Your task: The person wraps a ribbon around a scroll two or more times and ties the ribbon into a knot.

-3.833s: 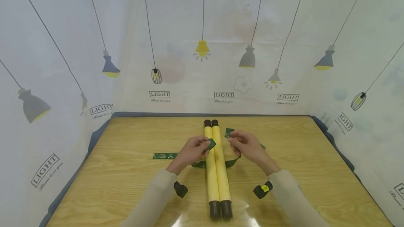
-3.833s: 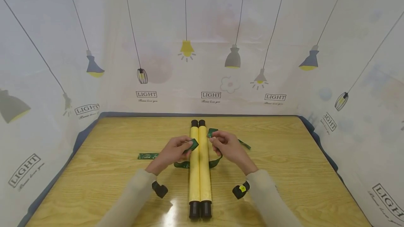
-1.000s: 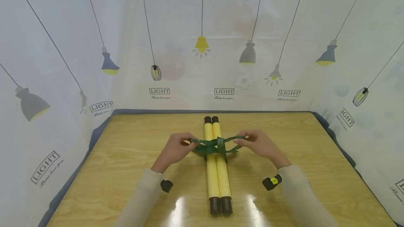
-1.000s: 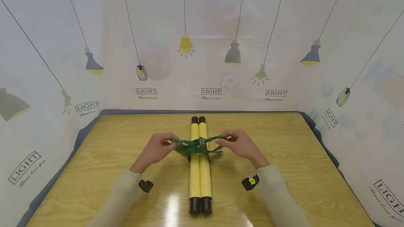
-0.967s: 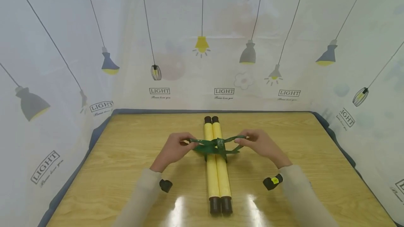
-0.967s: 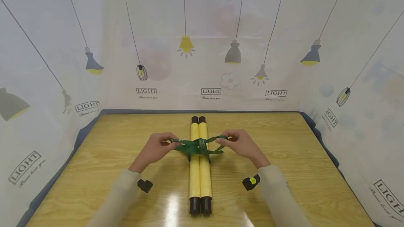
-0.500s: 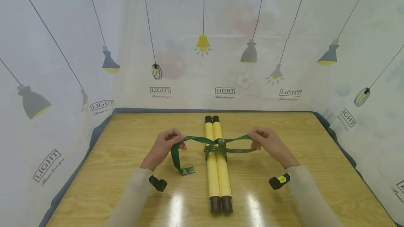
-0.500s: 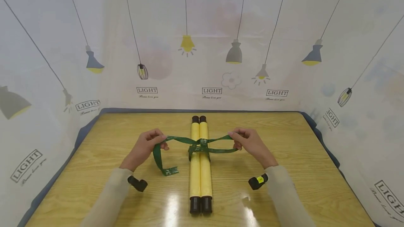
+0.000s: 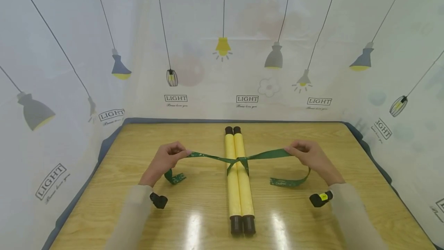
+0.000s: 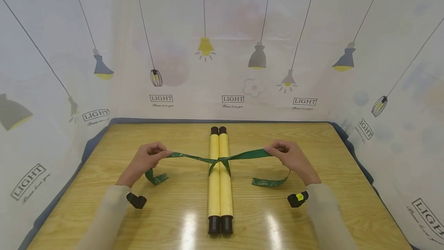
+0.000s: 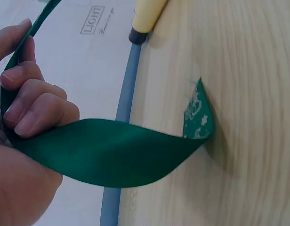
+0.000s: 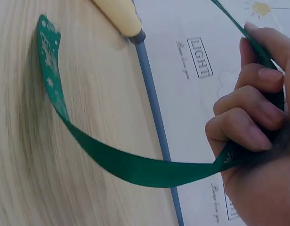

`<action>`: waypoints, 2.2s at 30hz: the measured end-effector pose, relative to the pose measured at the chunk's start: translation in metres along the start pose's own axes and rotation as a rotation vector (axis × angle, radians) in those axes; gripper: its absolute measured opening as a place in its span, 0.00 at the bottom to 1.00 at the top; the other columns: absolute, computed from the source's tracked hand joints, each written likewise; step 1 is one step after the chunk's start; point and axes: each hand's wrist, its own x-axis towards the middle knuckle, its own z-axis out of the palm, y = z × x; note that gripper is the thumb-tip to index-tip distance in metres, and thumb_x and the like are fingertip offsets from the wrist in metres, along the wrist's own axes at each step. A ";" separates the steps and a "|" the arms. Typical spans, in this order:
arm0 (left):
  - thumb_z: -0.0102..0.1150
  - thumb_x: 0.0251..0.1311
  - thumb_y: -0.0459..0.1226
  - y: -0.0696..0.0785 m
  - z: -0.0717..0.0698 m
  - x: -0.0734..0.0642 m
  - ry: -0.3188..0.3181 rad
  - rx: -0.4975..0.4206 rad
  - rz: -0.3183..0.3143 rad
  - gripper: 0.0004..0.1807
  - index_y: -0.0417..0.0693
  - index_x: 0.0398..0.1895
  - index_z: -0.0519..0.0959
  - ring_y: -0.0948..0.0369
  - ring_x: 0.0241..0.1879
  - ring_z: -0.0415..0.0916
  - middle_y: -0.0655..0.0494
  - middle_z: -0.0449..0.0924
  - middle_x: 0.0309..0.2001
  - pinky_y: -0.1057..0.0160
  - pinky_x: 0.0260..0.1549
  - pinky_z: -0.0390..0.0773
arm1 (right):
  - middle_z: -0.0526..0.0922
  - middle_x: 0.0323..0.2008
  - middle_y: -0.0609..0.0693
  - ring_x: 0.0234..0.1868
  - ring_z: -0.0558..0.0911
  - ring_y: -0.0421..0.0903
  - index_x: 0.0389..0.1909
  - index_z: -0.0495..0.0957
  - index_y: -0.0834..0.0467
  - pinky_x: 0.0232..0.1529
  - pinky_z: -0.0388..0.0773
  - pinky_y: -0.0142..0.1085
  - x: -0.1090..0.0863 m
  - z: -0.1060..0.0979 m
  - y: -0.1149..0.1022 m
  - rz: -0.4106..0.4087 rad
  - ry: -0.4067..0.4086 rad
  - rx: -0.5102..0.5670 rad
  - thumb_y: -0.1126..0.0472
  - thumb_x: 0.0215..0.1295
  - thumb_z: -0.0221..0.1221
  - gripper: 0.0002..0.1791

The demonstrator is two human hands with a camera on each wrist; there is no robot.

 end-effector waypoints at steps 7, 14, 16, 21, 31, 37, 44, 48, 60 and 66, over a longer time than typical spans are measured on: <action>0.68 0.61 0.58 -0.013 -0.016 -0.004 -0.006 0.102 -0.038 0.19 0.54 0.37 0.85 0.60 0.23 0.61 0.41 0.75 0.29 0.61 0.25 0.67 | 0.87 0.46 0.58 0.45 0.79 0.53 0.43 0.84 0.53 0.44 0.72 0.40 -0.006 -0.015 0.010 0.013 0.023 -0.163 0.33 0.69 0.60 0.26; 0.67 0.61 0.59 -0.030 -0.031 -0.009 0.007 0.181 -0.071 0.21 0.51 0.38 0.85 0.58 0.27 0.64 0.39 0.79 0.33 0.59 0.29 0.67 | 0.85 0.42 0.60 0.41 0.76 0.55 0.40 0.83 0.56 0.42 0.71 0.40 -0.007 -0.018 0.022 0.042 0.007 -0.166 0.33 0.66 0.62 0.28; 0.67 0.62 0.59 -0.035 -0.036 -0.011 0.020 0.203 -0.082 0.22 0.51 0.38 0.84 0.57 0.28 0.65 0.40 0.80 0.35 0.59 0.30 0.67 | 0.85 0.42 0.59 0.41 0.77 0.54 0.40 0.83 0.56 0.43 0.71 0.40 -0.007 -0.017 0.025 0.048 0.002 -0.181 0.32 0.66 0.62 0.28; 0.66 0.62 0.61 -0.043 -0.043 -0.015 0.025 0.224 -0.101 0.24 0.50 0.38 0.85 0.56 0.30 0.66 0.42 0.83 0.37 0.57 0.32 0.67 | 0.86 0.41 0.58 0.40 0.75 0.51 0.40 0.84 0.56 0.40 0.71 0.40 -0.007 -0.015 0.032 0.056 0.001 -0.201 0.32 0.65 0.62 0.29; 0.67 0.61 0.60 -0.052 -0.043 -0.017 0.032 0.264 -0.196 0.23 0.50 0.36 0.84 0.58 0.26 0.63 0.55 0.73 0.26 0.61 0.27 0.67 | 0.84 0.36 0.51 0.35 0.74 0.46 0.38 0.83 0.54 0.36 0.71 0.38 -0.006 -0.008 0.056 0.112 0.000 -0.273 0.30 0.66 0.61 0.28; 0.66 0.64 0.58 -0.057 -0.043 -0.021 0.029 0.328 -0.189 0.20 0.51 0.35 0.86 0.58 0.26 0.65 0.56 0.77 0.26 0.60 0.28 0.67 | 0.83 0.32 0.49 0.32 0.72 0.46 0.35 0.85 0.51 0.33 0.68 0.37 -0.007 -0.005 0.065 0.076 0.017 -0.292 0.32 0.66 0.62 0.25; 0.66 0.64 0.58 -0.061 -0.044 -0.022 0.015 0.338 -0.192 0.21 0.51 0.36 0.86 0.58 0.27 0.66 0.54 0.80 0.30 0.60 0.28 0.68 | 0.85 0.37 0.49 0.35 0.75 0.46 0.37 0.86 0.49 0.37 0.71 0.38 -0.011 -0.011 0.072 0.070 0.020 -0.338 0.30 0.66 0.60 0.26; 0.67 0.62 0.59 -0.071 -0.056 -0.025 0.000 0.305 -0.187 0.22 0.50 0.38 0.86 0.58 0.29 0.70 0.54 0.81 0.32 0.60 0.30 0.72 | 0.87 0.40 0.50 0.37 0.77 0.47 0.39 0.86 0.49 0.38 0.73 0.38 -0.017 -0.022 0.078 0.091 0.044 -0.357 0.29 0.65 0.60 0.27; 0.65 0.59 0.65 -0.080 -0.105 -0.044 0.049 0.506 -0.183 0.26 0.52 0.36 0.86 0.59 0.30 0.69 0.55 0.80 0.30 0.62 0.31 0.69 | 0.86 0.47 0.60 0.43 0.81 0.53 0.43 0.85 0.52 0.39 0.77 0.44 -0.035 -0.062 0.088 0.088 0.132 -0.465 0.32 0.66 0.61 0.27; 0.64 0.63 0.61 -0.075 -0.121 -0.050 0.065 0.615 -0.218 0.25 0.49 0.38 0.86 0.58 0.33 0.74 0.52 0.85 0.37 0.61 0.33 0.73 | 0.86 0.47 0.63 0.46 0.82 0.60 0.45 0.84 0.56 0.42 0.78 0.53 -0.039 -0.080 0.100 0.100 0.173 -0.507 0.32 0.68 0.60 0.29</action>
